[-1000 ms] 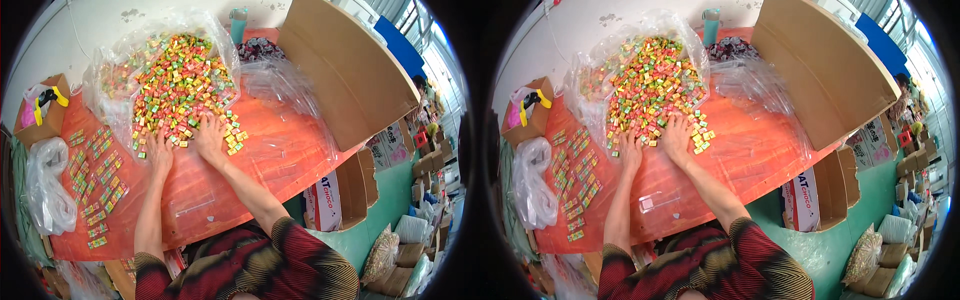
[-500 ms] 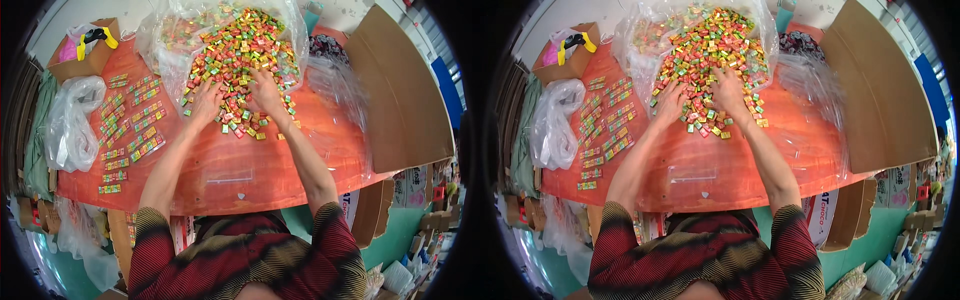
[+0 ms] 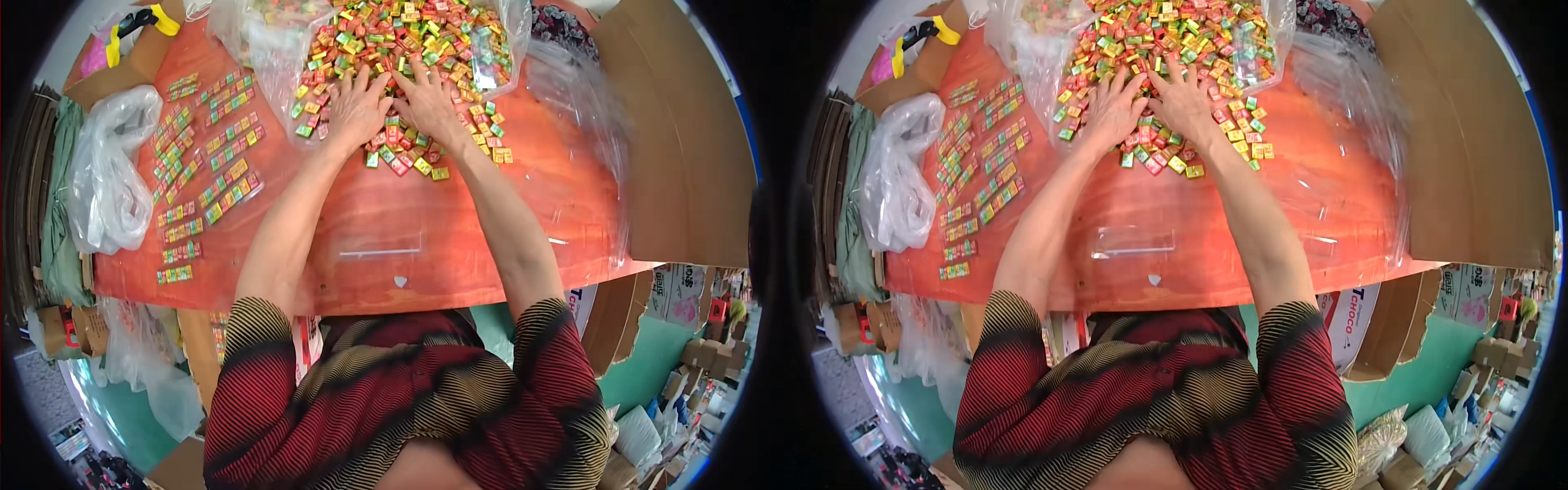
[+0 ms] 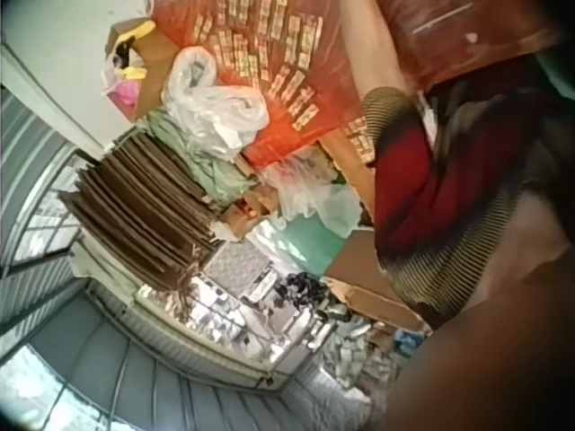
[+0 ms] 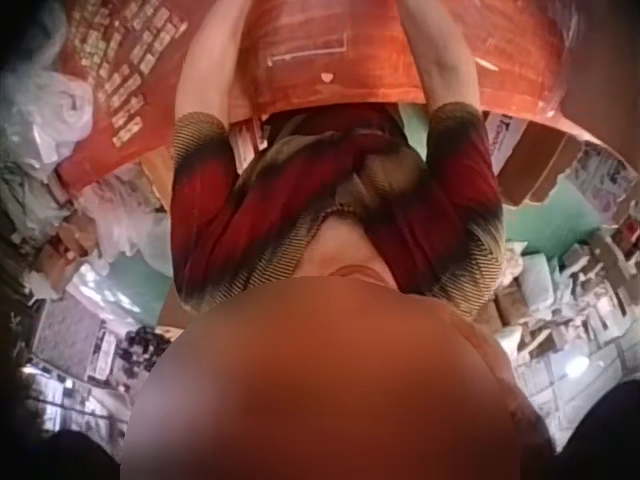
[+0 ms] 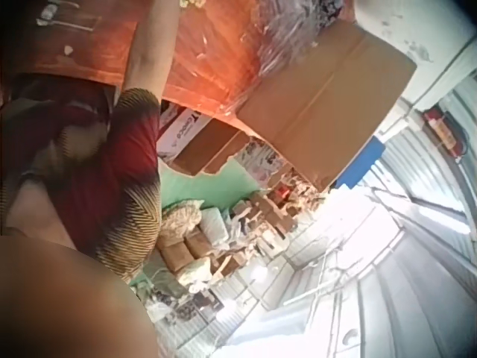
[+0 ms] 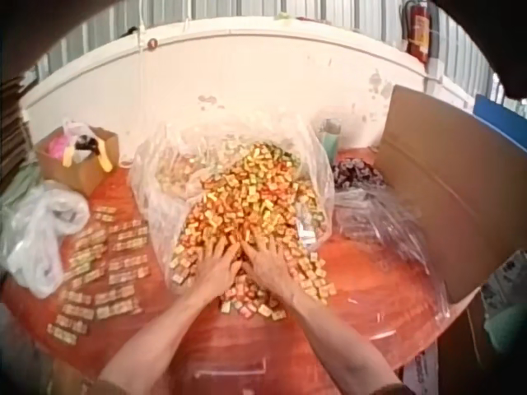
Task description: The person is sorting and arranging small colorful rectangular items into rows on a work table.
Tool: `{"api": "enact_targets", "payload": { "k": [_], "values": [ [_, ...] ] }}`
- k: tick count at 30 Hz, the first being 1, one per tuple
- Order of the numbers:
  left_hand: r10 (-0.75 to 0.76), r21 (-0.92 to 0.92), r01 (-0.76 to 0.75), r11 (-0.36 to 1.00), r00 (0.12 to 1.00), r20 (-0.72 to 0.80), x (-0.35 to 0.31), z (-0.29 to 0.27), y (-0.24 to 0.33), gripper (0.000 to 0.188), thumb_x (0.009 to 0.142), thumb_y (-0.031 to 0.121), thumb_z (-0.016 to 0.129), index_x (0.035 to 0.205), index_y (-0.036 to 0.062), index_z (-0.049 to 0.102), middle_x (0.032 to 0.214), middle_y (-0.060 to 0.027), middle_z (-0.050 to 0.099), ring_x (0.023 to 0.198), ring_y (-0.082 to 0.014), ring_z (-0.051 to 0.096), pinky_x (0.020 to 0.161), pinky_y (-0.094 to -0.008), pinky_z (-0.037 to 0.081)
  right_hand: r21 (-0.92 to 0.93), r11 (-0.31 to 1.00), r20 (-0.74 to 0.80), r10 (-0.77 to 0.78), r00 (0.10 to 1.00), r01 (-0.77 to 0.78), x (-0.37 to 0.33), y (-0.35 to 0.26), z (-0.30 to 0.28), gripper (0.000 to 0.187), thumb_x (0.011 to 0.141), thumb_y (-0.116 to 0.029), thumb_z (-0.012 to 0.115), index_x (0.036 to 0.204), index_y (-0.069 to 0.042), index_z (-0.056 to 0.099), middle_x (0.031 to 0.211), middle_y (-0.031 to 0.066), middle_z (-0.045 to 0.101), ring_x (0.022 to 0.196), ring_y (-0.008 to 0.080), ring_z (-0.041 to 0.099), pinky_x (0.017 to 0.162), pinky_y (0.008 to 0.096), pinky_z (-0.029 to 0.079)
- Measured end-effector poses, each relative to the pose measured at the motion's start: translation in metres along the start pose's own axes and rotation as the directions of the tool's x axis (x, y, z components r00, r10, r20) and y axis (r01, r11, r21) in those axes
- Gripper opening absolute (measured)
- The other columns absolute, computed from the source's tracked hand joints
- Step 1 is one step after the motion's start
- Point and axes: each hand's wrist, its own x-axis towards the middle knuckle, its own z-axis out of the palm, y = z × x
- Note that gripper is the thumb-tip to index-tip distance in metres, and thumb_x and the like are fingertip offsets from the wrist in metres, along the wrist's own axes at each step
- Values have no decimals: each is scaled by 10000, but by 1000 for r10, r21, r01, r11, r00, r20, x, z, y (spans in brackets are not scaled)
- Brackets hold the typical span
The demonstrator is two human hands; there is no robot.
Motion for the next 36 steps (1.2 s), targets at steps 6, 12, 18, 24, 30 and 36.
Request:
{"api": "enact_targets", "payload": {
  "k": [6,12,18,24,30,36],
  "values": [
    [26,-19,-26,999,999,29,-39,-6,21,480,832,324,509,1277,178,405,1303,-183,361,1223,-413,269,942,-551,247,-67,998,85,21,996,-16,-41,-18,-13,481,811,-347,522,1263,-223,412,1326,151,334,1177,440,321,903,616,282],
    [70,-154,-82,985,994,-82,-86,-25,34,457,835,263,507,1260,117,423,1307,-202,343,1233,-408,257,970,-554,209,27,1000,30,15,999,-16,-76,-35,-40,452,796,-267,561,1225,-179,448,1293,138,387,1205,438,301,918,620,254],
    [-16,-86,23,996,997,81,-164,-43,63,471,826,266,520,1235,52,430,1343,-194,295,1246,-396,252,975,-552,208,78,991,61,-110,992,105,-129,-91,-50,392,799,-220,568,1170,-111,503,1260,135,424,1221,349,317,955,580,245],
    [15,-166,3,986,994,105,-193,-52,79,497,811,263,547,1234,35,423,1333,-211,293,1238,-394,268,947,-584,240,68,994,125,-98,987,90,-162,-94,-62,379,792,-215,570,1152,-110,524,1266,125,429,1212,352,335,984,567,196],
    [6,-204,-31,979,993,-121,-212,-69,81,460,798,231,554,1185,3,453,1246,-222,375,1175,-374,349,929,-541,283,224,972,-66,81,994,-65,-194,-95,-92,314,765,-91,582,1077,-58,561,1151,128,506,1071,317,456,888,420,347],
    [88,-89,-84,993,995,46,-247,-66,94,424,784,201,564,1137,-17,478,1209,-221,414,1138,-384,389,948,-474,295,188,977,61,88,994,-98,-225,-124,-89,286,741,-76,600,1023,-39,572,1013,131,524,874,297,491,746,385,404]
  ]
}}
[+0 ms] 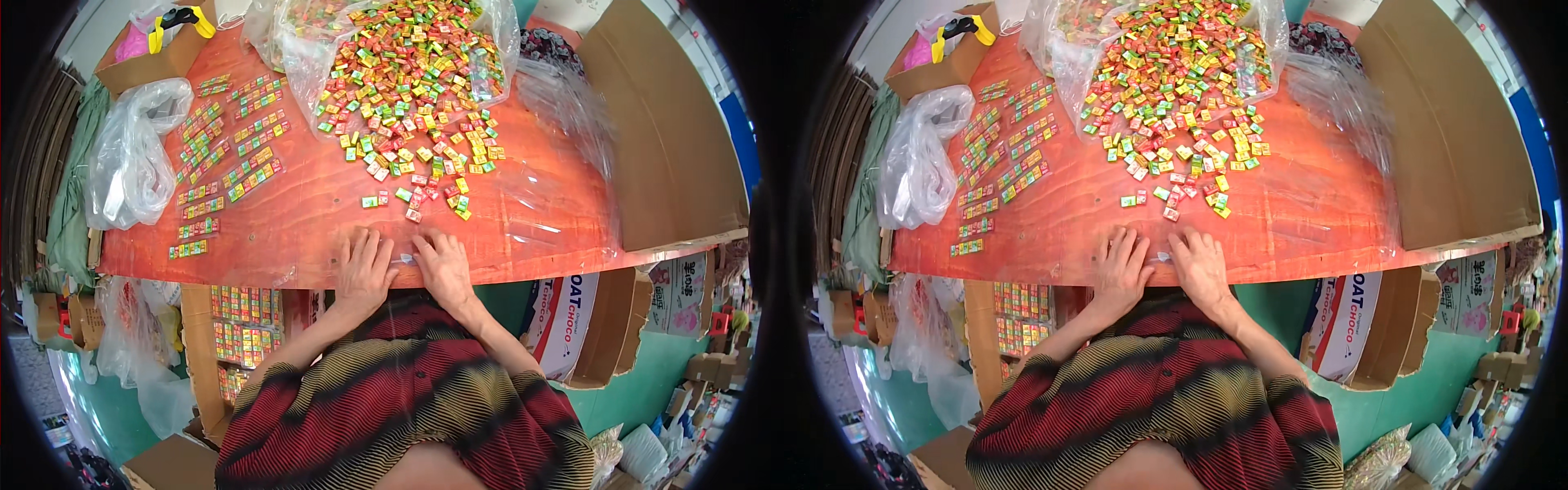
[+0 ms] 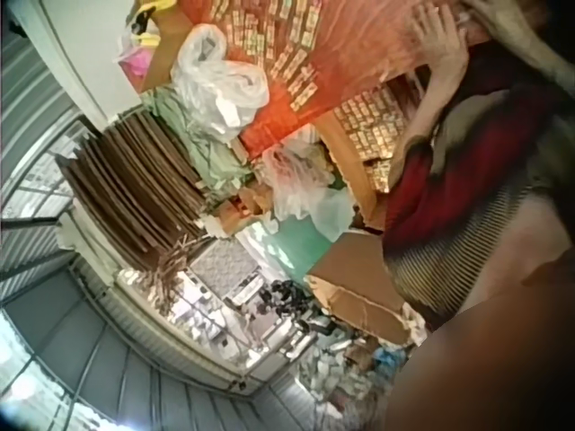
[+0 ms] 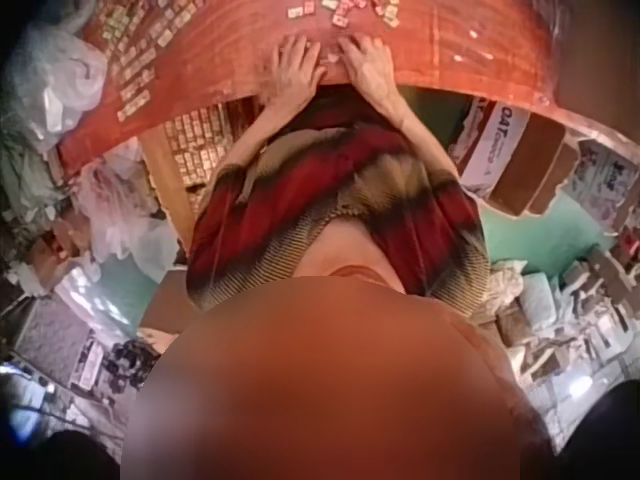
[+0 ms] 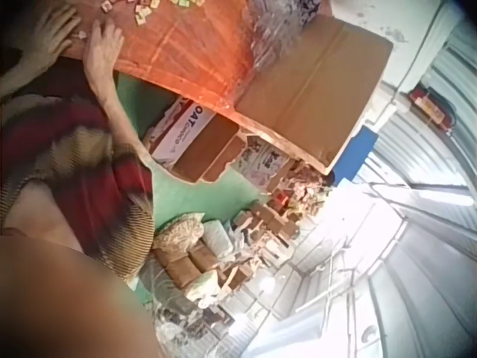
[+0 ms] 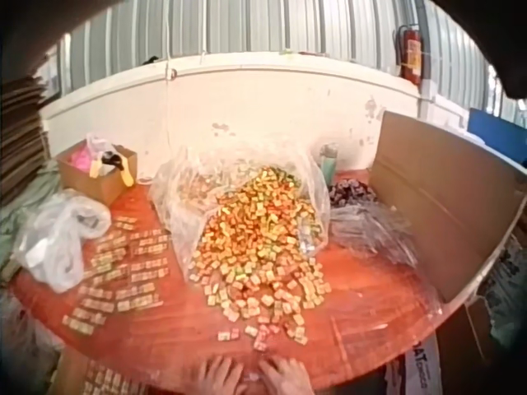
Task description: The person is sorting and arranging small colorful rectangular items into rows on a work table.
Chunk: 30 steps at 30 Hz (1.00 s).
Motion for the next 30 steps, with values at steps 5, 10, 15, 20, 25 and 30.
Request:
{"api": "enact_targets", "payload": {
  "k": [5,10,15,20,25,30],
  "values": [
    [-160,-312,114,943,979,-125,9,2,-12,335,765,154,590,1063,12,530,1046,-187,483,988,-349,458,833,-432,370,56,998,-25,0,1000,1,5,5,-6,235,737,-87,609,967,-44,591,942,111,546,817,286,516,708,368,430],
    [-166,-66,155,986,953,-251,52,-18,-27,269,793,151,580,1027,24,547,847,-168,484,777,-348,501,675,-421,402,28,998,-74,-46,996,49,38,5,-1,174,752,-84,585,923,-52,586,856,110,556,754,280,557,627,375,465],
    [-241,-218,213,952,964,-110,71,3,-45,181,771,154,610,935,79,595,782,-141,486,687,-335,523,613,-412,424,-106,994,23,15,1000,-13,44,10,19,125,769,-114,570,872,-45,563,846,142,551,710,310,574,561,390,472],
    [-210,-272,199,941,978,-12,75,5,-56,159,759,72,587,917,57,594,820,-147,479,760,-343,526,664,-414,429,-81,990,64,122,990,-117,56,8,14,152,762,-151,589,869,-46,559,825,154,560,655,327,582,529,402,470],
    [-179,-390,219,894,974,137,89,-6,-61,225,737,2,562,958,42,577,892,-157,482,826,-348,529,721,-425,433,-46,992,17,121,992,-120,63,13,19,233,736,-190,629,918,-55,572,802,140,578,662,306,588,545,389,474],
    [-45,-405,95,909,990,133,87,-2,-57,305,718,0,591,1021,30,564,904,-140,496,880,-310,521,746,-378,425,18,996,15,91,996,-91,64,13,24,229,716,-165,633,875,-28,542,810,165,565,671,330,586,549,408,477]
  ]
}}
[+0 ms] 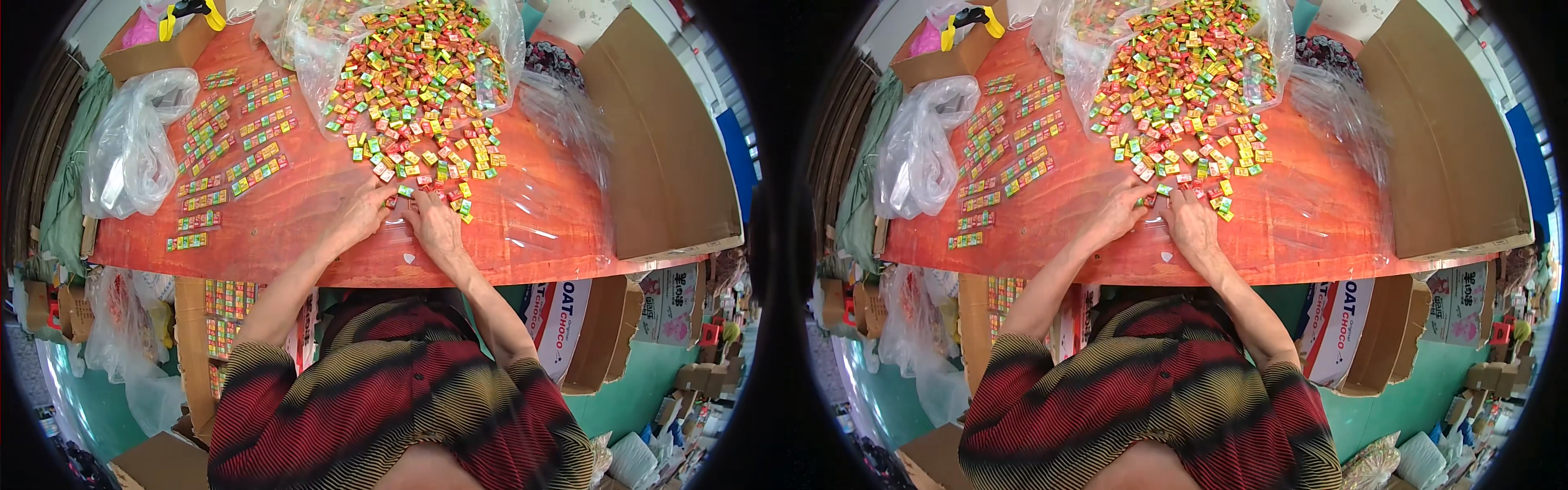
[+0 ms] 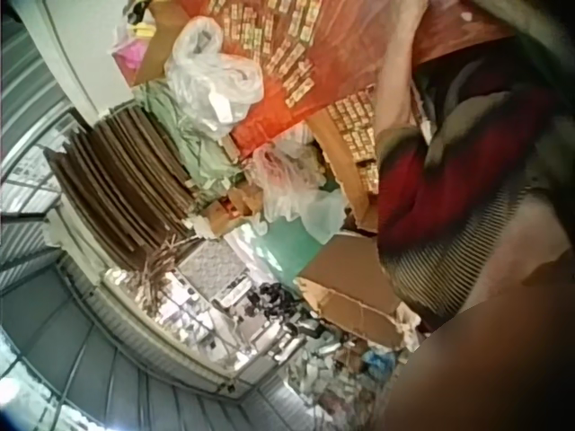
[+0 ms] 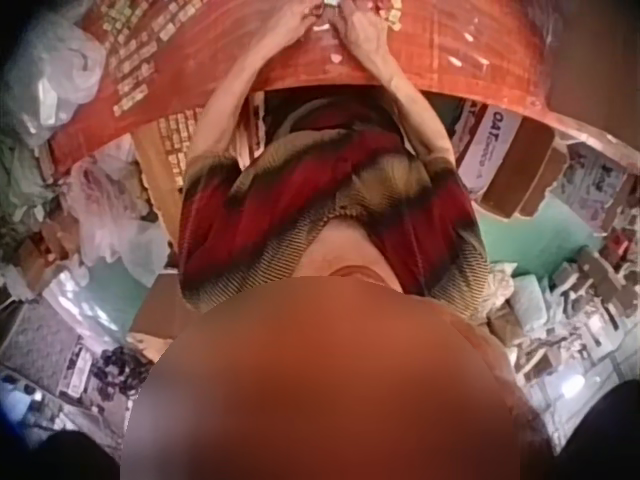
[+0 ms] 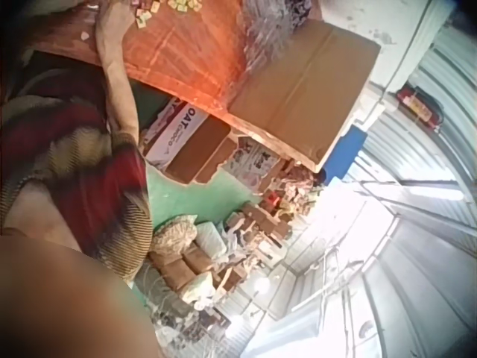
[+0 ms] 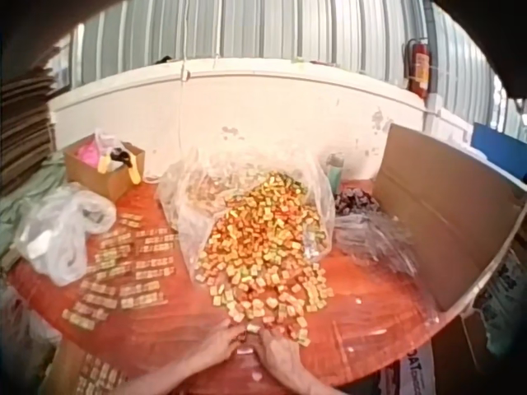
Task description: The person is sorting and arranging small colorful rectangular items into rows on a work table.
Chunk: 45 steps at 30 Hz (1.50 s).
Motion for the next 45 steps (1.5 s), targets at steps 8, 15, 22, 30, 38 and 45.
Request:
{"api": "enact_targets", "payload": {
  "k": [8,15,22,30,38,45],
  "values": [
    [-74,-11,75,997,996,58,-3,8,11,312,699,34,625,1004,13,564,914,-153,500,887,-324,513,764,-381,418,138,990,176,-49,983,24,0,10,-7,320,718,-90,613,1016,-18,523,866,175,567,803,345,559,678,409,450],
    [-57,-50,55,997,997,-45,-7,18,17,358,696,67,652,1039,26,559,927,-161,488,862,-332,517,746,-384,425,275,960,54,-61,997,44,-15,2,-10,304,737,-57,575,1025,-7,490,875,192,547,804,371,552,666,438,452],
    [-32,9,33,999,998,-52,-9,18,24,341,714,69,643,1047,45,573,910,-150,483,842,-331,525,719,-389,432,99,994,39,-43,998,39,-50,-8,-25,274,733,-87,619,997,-41,559,894,116,546,820,298,555,682,361,469],
    [-73,11,73,997,996,-61,-12,16,12,290,700,32,624,987,21,580,896,-160,494,818,-342,532,709,-401,437,8,998,-31,-60,998,60,-6,-17,-25,263,739,-85,598,994,-34,559,809,120,523,758,305,541,649,390,457],
    [-169,40,175,984,977,-128,-14,7,5,293,672,49,650,958,20,594,852,-149,484,834,-316,512,725,-384,421,-269,931,-79,-276,958,246,13,-17,13,98,685,-92,547,780,-67,549,768,74,534,753,228,517,637,348,377],
    [-128,75,138,988,984,-124,-12,4,8,350,665,132,698,986,44,588,928,-147,491,847,-333,536,714,-422,430,-18,991,-25,-133,991,132,-6,-7,-9,256,728,-96,601,971,-30,557,863,118,537,796,290,538,646,379,448]
  ]
}}
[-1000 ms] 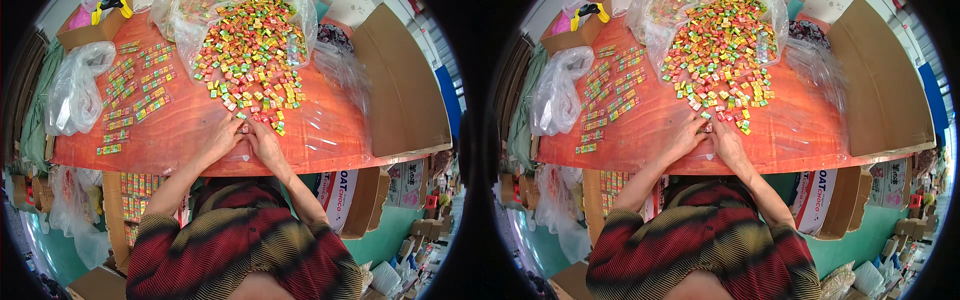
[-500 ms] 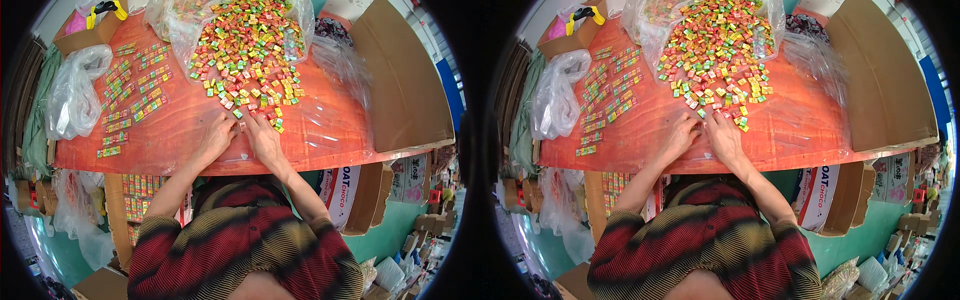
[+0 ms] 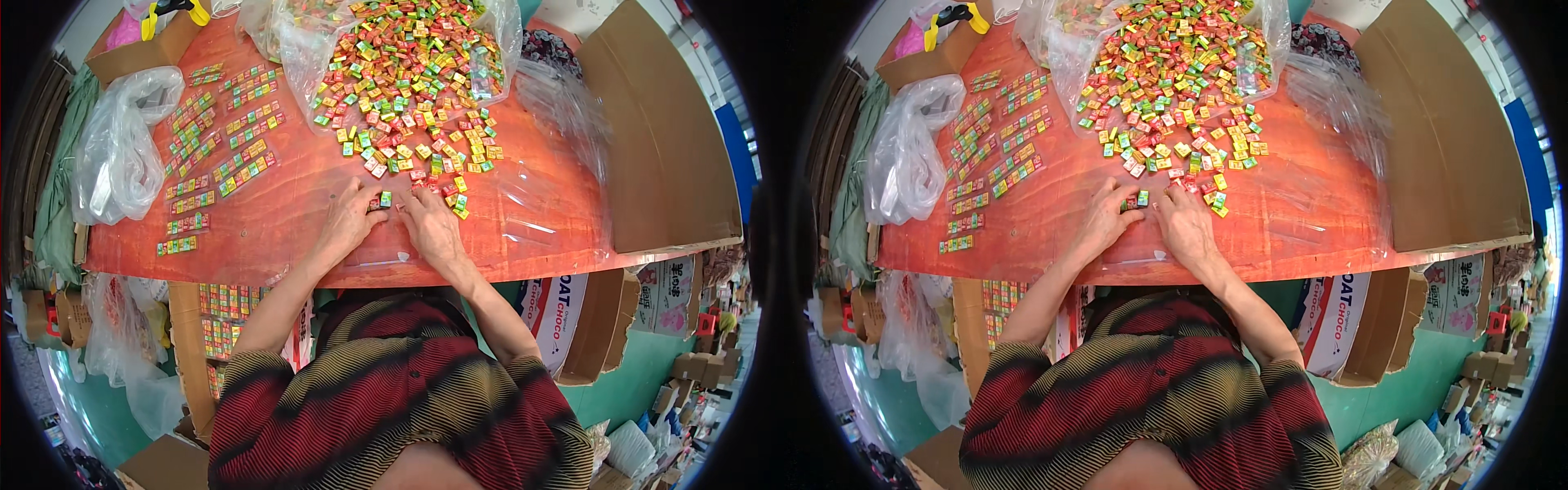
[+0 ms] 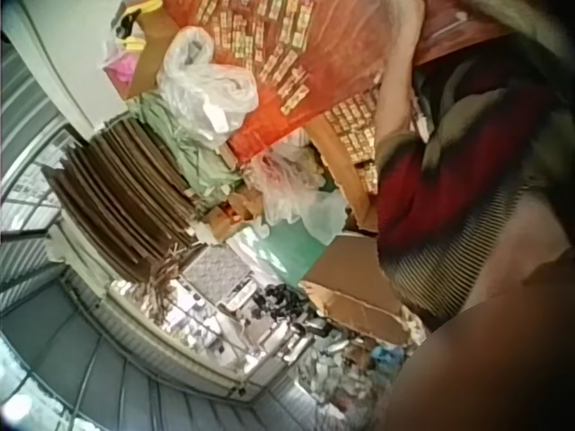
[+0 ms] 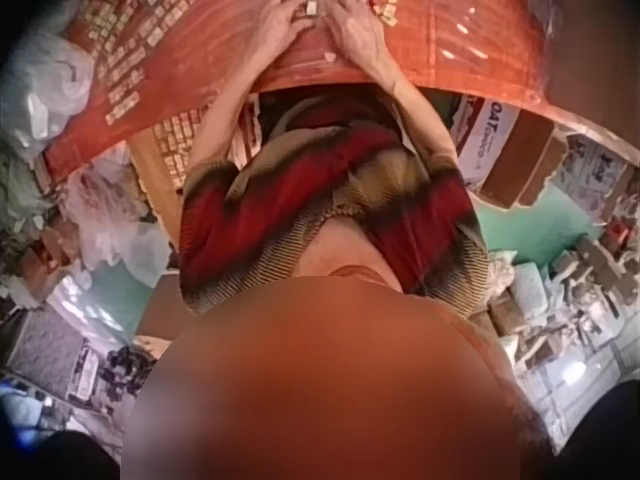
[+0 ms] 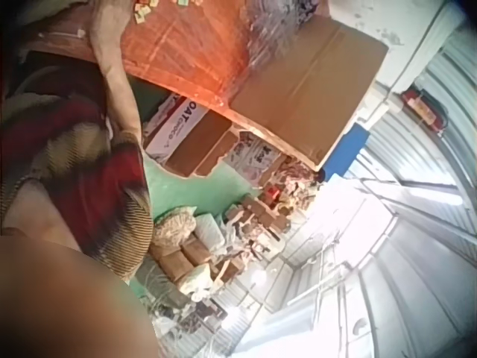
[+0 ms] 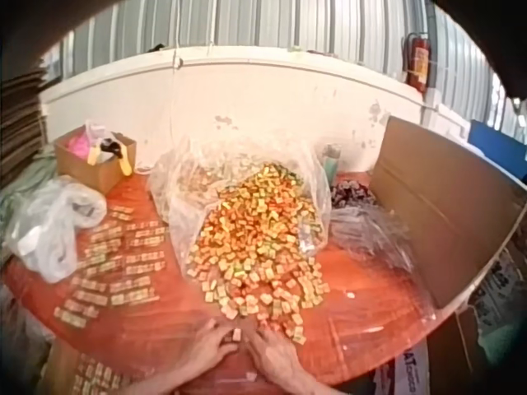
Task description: The person is sorting and arranging small colorful rectangular items into rows on a work table.
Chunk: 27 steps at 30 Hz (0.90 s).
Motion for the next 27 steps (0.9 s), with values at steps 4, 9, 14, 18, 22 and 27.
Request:
{"api": "enact_targets", "payload": {
  "k": [4,9,14,18,22,27],
  "values": [
    [-16,-31,20,999,992,123,9,-5,8,392,675,134,682,1045,61,576,944,-136,486,888,-310,520,754,-394,424,-16,999,69,29,997,-28,-2,2,7,330,730,-127,622,1037,-42,534,913,128,529,831,298,563,631,377,483],
    [49,-45,-42,998,984,169,6,1,4,389,687,117,668,1062,74,571,955,-137,485,891,-312,523,756,-400,427,-55,988,116,147,982,-142,-8,-6,3,339,739,-136,617,1055,-47,532,914,127,532,772,302,581,601,376,491],
    [42,-50,-34,998,983,179,1,3,13,394,691,116,668,1071,87,570,983,-141,482,903,-315,522,763,-404,430,83,985,60,146,988,-150,-15,-2,-8,308,751,-124,597,1050,-74,547,897,114,537,743,299,581,583,383,485],
    [37,-13,-35,999,994,107,-1,4,24,401,682,174,690,1058,96,579,970,-147,484,887,-326,531,737,-402,437,2,989,22,145,989,-145,-2,12,-22,290,763,-94,569,1053,-95,560,874,112,538,743,296,577,566,389,472],
    [23,59,-27,998,997,69,-2,12,29,365,672,238,700,999,100,618,890,-145,487,853,-322,531,707,-399,438,-90,994,11,68,998,-67,14,25,-9,270,765,-107,572,1035,-95,571,835,118,529,749,298,575,566,385,470],
    [45,71,-50,996,997,63,0,16,30,268,697,244,678,923,103,653,914,-139,506,833,-306,539,699,-393,439,-122,989,91,96,991,-85,16,23,-6,229,769,-142,585,987,-75,568,863,120,536,785,297,574,600,389,476]
  ]
}}
